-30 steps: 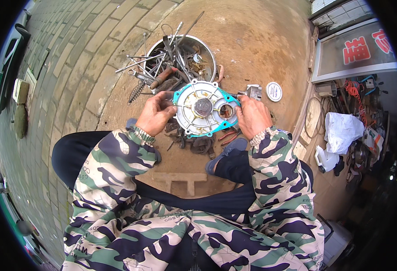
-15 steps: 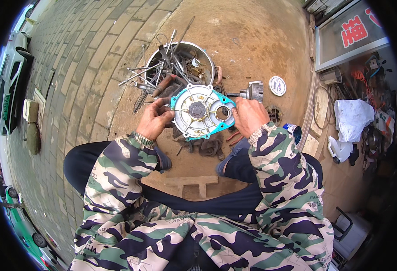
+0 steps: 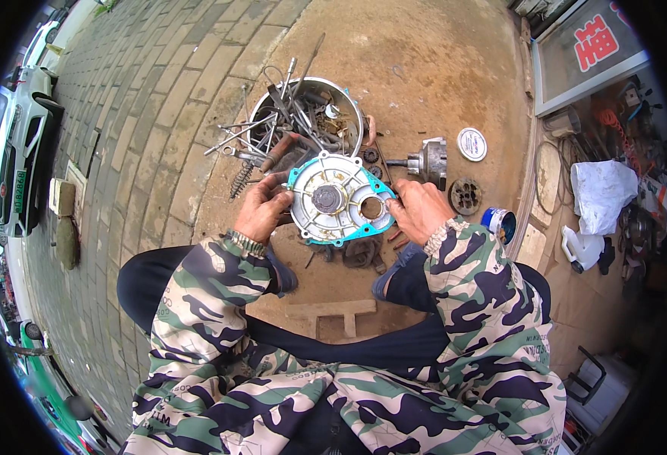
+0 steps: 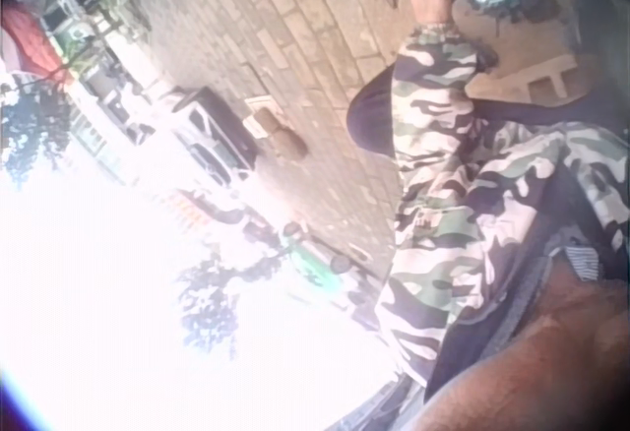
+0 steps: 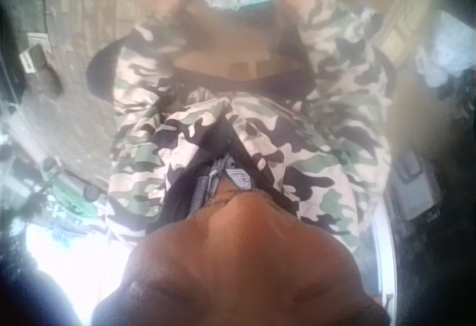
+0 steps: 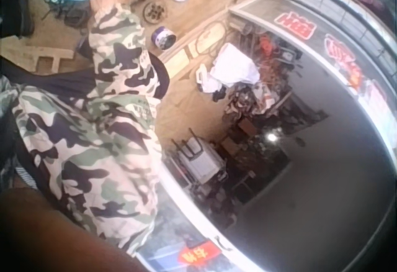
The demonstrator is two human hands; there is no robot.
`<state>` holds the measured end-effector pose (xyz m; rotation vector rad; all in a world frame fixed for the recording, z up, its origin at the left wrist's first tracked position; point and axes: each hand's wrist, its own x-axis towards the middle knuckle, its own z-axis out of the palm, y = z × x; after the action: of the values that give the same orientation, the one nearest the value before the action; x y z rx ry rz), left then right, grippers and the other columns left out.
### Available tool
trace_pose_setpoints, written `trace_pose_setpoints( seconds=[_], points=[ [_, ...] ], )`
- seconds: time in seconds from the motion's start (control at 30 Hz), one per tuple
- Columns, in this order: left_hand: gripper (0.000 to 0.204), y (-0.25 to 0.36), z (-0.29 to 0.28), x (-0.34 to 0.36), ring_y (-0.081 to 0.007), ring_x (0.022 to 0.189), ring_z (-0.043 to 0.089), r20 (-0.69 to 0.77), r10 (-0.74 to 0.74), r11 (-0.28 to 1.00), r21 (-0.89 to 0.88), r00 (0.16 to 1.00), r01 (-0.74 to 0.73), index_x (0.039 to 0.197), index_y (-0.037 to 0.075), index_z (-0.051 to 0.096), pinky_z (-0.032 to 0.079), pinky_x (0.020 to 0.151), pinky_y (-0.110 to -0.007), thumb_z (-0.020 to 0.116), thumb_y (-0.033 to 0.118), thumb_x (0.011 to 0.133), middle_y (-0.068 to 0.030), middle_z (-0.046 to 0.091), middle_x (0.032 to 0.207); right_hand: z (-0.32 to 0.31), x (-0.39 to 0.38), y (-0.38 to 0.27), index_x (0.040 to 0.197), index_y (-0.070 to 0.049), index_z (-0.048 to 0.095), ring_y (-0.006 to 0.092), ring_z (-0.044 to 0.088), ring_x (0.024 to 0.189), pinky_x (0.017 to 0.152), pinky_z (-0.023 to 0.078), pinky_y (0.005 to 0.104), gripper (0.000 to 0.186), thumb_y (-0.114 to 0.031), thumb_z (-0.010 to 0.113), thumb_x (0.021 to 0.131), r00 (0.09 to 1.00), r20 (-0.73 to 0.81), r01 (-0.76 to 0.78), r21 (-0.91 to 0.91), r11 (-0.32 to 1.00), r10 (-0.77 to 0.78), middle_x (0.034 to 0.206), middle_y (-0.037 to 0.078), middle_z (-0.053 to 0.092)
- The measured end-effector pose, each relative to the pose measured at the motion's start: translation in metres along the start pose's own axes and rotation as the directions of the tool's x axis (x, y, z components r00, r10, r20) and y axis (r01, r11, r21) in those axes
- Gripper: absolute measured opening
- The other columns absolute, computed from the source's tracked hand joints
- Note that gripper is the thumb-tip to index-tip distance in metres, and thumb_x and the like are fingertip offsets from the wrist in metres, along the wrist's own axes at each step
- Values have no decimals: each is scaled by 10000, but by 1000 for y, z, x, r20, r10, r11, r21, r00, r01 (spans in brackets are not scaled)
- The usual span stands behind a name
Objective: The person sits on a low stool and handles various mechanical components, including a teal engine casing and a starter motor. They wipe parts with a cloth, sort through a metal bowl of tools and hardware, and attempt to fit pieces together.
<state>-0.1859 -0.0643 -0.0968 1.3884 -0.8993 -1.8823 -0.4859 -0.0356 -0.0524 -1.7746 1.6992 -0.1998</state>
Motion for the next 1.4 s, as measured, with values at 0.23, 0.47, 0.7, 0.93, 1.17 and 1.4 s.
trace_pose_setpoints(
  seconds=[0.23, 0.47, 0.7, 0.93, 1.17, 1.4],
  points=[
    [461, -5, -8, 6, -168, 1014, 664, -57, 143, 983, 123, 988, -136, 1404, -9, 534, 572, 880, -336, 642, 120, 975, -84, 668, 1160, -4, 2, -3, 935, 74, 657, 523, 663, 895, 778, 533, 559, 287, -207, 603, 952, 997, 63, -52, 147, 988, 43, 837, 355, 654],
    [684, 33, 50, -32, -185, 1129, 614, 98, 427, 751, 516, 899, -412, 1464, 1, 478, 534, 943, -334, 785, 74, 856, -108, 606, 1316, 13, 10, 21, 908, 94, 639, 515, 664, 858, 746, 525, 542, 339, -236, 579, 961, 988, -62, 147, 119, 982, -141, 786, 338, 640],
    [555, 16, 43, -19, -152, 1081, 645, 111, 366, 769, 523, 924, -368, 1307, -35, 596, 516, 957, -305, 775, -41, 782, -78, 684, 1158, 21, 14, 17, 810, 73, 602, 530, 640, 835, 707, 518, 561, 361, -261, 603, 948, 983, -89, 174, 220, 960, -158, 768, 328, 621],
    [442, -3, 63, -36, -125, 1000, 657, 57, 488, 742, 499, 871, -448, 1183, -23, 657, 527, 906, -287, 797, -41, 764, -52, 698, 1085, 9, -4, 23, 850, 65, 623, 515, 668, 840, 760, 531, 552, 363, -284, 627, 949, 997, 59, 39, 229, 973, -54, 817, 330, 661],
    [424, -3, 49, -20, -135, 970, 682, -20, 509, 770, 458, 861, -445, 1187, -39, 662, 546, 880, -285, 788, -17, 782, -86, 734, 1055, 24, 36, 77, 1140, 45, 617, 297, 739, 804, 621, 639, 395, 477, -419, 562, 1042, 939, 315, -323, 669, 669, 138, 835, 187, 689],
    [437, 4, 52, -24, -137, 1003, 674, -43, 483, 776, 485, 874, -405, 1194, -48, 646, 528, 923, -292, 773, -51, 776, -102, 740, 1112, 184, 10, 105, 1348, -62, 613, 422, 709, 1024, 844, 593, 465, 595, -330, 789, 847, 937, 325, -19, -329, 944, 131, 1277, 313, 642]
  ],
)
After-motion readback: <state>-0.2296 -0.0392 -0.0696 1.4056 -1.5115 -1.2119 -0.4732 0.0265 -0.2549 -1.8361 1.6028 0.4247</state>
